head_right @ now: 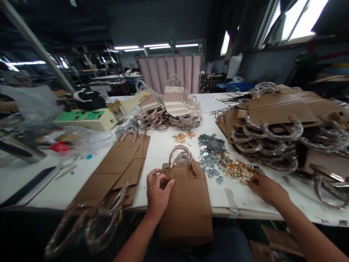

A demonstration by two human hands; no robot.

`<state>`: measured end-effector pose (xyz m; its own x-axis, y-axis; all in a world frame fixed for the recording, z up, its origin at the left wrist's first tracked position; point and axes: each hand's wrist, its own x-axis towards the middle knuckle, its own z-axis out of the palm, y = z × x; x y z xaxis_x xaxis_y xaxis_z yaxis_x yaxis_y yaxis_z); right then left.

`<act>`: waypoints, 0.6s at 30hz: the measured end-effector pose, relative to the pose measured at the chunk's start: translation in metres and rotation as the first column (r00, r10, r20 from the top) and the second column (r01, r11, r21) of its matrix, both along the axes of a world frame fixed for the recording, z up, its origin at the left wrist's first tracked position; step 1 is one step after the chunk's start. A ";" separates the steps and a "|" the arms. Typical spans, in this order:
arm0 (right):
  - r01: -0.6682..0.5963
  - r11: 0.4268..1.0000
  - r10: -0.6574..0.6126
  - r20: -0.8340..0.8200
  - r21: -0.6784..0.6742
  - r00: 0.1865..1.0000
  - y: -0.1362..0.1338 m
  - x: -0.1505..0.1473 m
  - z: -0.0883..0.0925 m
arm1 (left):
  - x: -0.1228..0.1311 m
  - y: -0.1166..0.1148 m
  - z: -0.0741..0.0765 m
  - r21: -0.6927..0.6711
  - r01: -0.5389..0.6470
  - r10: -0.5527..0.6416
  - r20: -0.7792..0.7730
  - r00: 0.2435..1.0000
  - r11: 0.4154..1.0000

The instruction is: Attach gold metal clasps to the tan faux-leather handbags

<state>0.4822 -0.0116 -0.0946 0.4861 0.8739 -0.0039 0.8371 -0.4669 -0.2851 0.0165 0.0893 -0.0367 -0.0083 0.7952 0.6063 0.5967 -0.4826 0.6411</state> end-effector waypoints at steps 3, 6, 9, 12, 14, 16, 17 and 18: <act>-0.019 0.993 0.015 -0.033 -0.119 0.999 -0.001 -0.018 0.020 | -0.001 0.002 0.001 0.028 0.039 -0.040 0.024 0.999 0.999; -0.011 0.995 0.011 0.002 -0.097 1.000 -0.002 -0.031 0.032 | -0.001 0.005 0.001 0.019 0.058 -0.060 0.102 0.993 0.998; 0.025 0.995 -0.023 0.015 -0.099 1.000 -0.003 -0.035 0.036 | -0.001 0.006 0.003 -0.058 0.099 -0.088 0.158 0.983 0.993; 0.051 0.992 -0.049 0.023 -0.119 0.999 -0.004 -0.037 0.038 | -0.004 0.005 0.011 -0.270 0.097 -0.069 0.108 0.992 0.958; 0.060 0.989 -0.057 0.028 -0.133 0.998 -0.005 -0.039 0.040 | -0.009 0.006 0.019 -0.380 0.065 -0.062 0.019 0.998 0.923; 0.065 0.988 -0.061 0.030 -0.140 0.998 -0.006 -0.042 0.042 | -0.016 0.008 0.027 -0.429 0.071 -0.098 -0.042 0.994 0.900; 0.064 0.988 -0.061 0.029 -0.141 0.998 -0.007 -0.042 0.042 | -0.020 0.010 0.030 -0.447 0.094 -0.123 -0.037 0.992 0.890; 0.062 0.988 -0.059 0.027 -0.142 0.998 -0.007 -0.043 0.043 | -0.023 0.012 0.033 -0.470 0.130 -0.152 -0.008 0.988 0.873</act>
<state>0.4395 -0.0189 -0.0520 0.5397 0.8340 -0.1149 0.8113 -0.5516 -0.1936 -0.0069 0.1012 -0.0038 0.1428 0.9766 0.1609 0.5769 -0.2142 0.7882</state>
